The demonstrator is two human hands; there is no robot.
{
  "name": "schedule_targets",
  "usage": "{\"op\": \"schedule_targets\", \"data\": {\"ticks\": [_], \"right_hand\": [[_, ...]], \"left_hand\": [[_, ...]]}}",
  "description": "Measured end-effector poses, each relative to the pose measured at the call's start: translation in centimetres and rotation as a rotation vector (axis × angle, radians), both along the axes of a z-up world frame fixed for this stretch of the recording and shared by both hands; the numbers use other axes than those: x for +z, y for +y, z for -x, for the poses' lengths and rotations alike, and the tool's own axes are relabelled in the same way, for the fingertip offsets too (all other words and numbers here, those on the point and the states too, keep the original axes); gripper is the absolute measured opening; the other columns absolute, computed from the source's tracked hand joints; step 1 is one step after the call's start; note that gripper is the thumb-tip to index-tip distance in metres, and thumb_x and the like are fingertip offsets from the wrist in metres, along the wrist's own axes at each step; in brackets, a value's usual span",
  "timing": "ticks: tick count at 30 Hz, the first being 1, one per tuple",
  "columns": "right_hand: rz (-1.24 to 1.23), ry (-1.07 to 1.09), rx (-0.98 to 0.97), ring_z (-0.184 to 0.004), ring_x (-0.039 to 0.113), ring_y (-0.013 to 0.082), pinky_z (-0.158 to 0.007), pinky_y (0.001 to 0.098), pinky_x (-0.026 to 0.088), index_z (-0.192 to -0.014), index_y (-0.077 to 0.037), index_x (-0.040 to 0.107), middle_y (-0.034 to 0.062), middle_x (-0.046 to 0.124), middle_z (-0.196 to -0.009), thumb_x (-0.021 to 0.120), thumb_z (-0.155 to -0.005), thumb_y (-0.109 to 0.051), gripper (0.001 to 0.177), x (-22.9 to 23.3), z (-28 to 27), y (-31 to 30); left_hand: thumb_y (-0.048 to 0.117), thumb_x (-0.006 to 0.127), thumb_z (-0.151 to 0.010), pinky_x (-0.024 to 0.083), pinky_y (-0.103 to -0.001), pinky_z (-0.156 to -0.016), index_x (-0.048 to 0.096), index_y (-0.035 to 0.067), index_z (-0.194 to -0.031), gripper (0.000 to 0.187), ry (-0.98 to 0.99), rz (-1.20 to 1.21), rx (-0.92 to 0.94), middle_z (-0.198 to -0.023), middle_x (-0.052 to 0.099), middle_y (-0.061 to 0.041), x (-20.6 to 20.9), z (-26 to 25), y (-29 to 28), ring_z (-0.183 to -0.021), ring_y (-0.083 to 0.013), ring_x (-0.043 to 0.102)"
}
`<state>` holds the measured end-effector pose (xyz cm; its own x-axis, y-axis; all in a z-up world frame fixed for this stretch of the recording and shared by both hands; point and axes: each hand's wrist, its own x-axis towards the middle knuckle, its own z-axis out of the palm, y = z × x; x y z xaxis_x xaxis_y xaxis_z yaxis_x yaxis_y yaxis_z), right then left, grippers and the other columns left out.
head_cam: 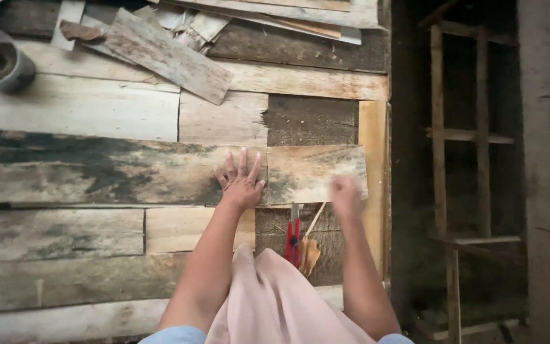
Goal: The person uses a red utility knife to cut a long, weathered wooden plank on a workbench. They position the plank, score it with the knife, and then break it along the scored line. The person repeats this process with another plank, cutting and breaking it into smaller pieces.
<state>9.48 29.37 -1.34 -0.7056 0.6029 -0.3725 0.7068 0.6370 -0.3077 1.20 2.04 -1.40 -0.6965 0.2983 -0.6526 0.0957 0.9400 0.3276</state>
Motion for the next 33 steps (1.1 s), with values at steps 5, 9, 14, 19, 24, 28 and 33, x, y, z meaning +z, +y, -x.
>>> {"op": "schedule_targets", "data": {"ticks": [5,9,14,19,24,28,33], "right_hand": [[-0.266,0.136,-0.026,-0.119,0.06,0.036,-0.094,0.0523,0.051,-0.131,-0.021,0.067,0.0072,0.063,-0.126,0.065,-0.082,-0.039,0.053,-6.9,1.3,10.1],[0.124,0.093,-0.195,-0.122,0.062,0.0374,-0.096,0.0517,0.051,-0.137,-0.023,0.064,0.0093,0.068,-0.127,0.064,-0.078,-0.048,0.064,-3.6,2.1,9.9],[0.4,0.445,-0.011,-0.099,0.064,0.0312,-0.087,0.0444,0.051,-0.114,-0.007,0.068,0.0219,0.067,-0.102,0.072,-0.088,-0.021,0.031,8.1,3.0,5.9],[0.414,0.516,0.323,-0.094,0.072,0.0413,-0.077,0.0512,0.056,-0.121,-0.009,0.067,0.0254,0.07,-0.094,0.076,-0.088,-0.028,0.039,15.9,2.2,-5.7],[0.583,0.286,0.468,-0.091,0.076,0.0361,-0.078,0.0452,0.06,-0.136,-0.022,0.055,0.0139,0.074,-0.099,0.073,-0.082,-0.049,0.063,19.5,3.3,-16.6],[0.315,0.309,0.563,-0.09,0.071,0.047,-0.075,0.0552,0.056,-0.106,-0.017,0.064,0.0194,0.073,-0.097,0.062,-0.095,-0.035,0.021,20.2,4.2,-11.4],[0.083,0.167,0.223,-0.116,0.065,0.0422,-0.101,0.0519,0.051,-0.133,-0.007,0.068,0.0221,0.07,-0.125,0.063,-0.096,-0.026,0.042,20.4,4.9,-0.4]], "left_hand": [[0.056,0.039,-0.1,-0.009,-0.074,-0.119,0.001,0.044,-0.165,0.077,0.0,0.042,0.055,-0.175,-0.013,-0.001,0.1,0.1,1.2,-0.156,-0.0436,-0.019],[0.055,0.042,-0.099,-0.009,-0.075,-0.118,0.0,0.048,-0.164,0.077,-0.019,0.056,0.087,-0.175,-0.015,0.0,-0.2,0.1,1.6,-0.156,-0.0429,-0.02],[0.055,0.042,-0.099,-0.012,-0.074,-0.118,-0.001,0.051,-0.163,0.077,-0.003,0.069,0.092,-0.175,-0.014,0.001,-1.4,0.0,1.6,-0.156,-0.0427,-0.021],[0.052,0.043,-0.1,-0.012,-0.074,-0.118,-0.001,0.051,-0.163,0.077,0.008,0.041,0.095,-0.175,-0.014,0.001,-0.6,0.1,1.8,-0.156,-0.0424,-0.021],[0.042,0.065,-0.093,-0.014,-0.069,-0.121,-0.003,0.035,-0.167,0.102,-0.024,0.17,0.029,-0.175,-0.015,0.0,0.0,-0.1,2.2,-0.156,-0.0375,-0.026],[0.048,0.049,-0.096,-0.014,-0.078,-0.114,-0.011,0.047,-0.163,0.09,0.027,-0.003,0.086,-0.175,-0.012,-0.003,0.4,-0.3,1.5,-0.155,-0.0456,-0.02],[0.053,0.043,-0.098,-0.01,-0.075,-0.118,-0.002,0.051,-0.163,0.078,0.036,-0.005,0.087,-0.175,-0.01,0.001,-2.4,0.1,0.9,-0.156,-0.0435,-0.02]]}}
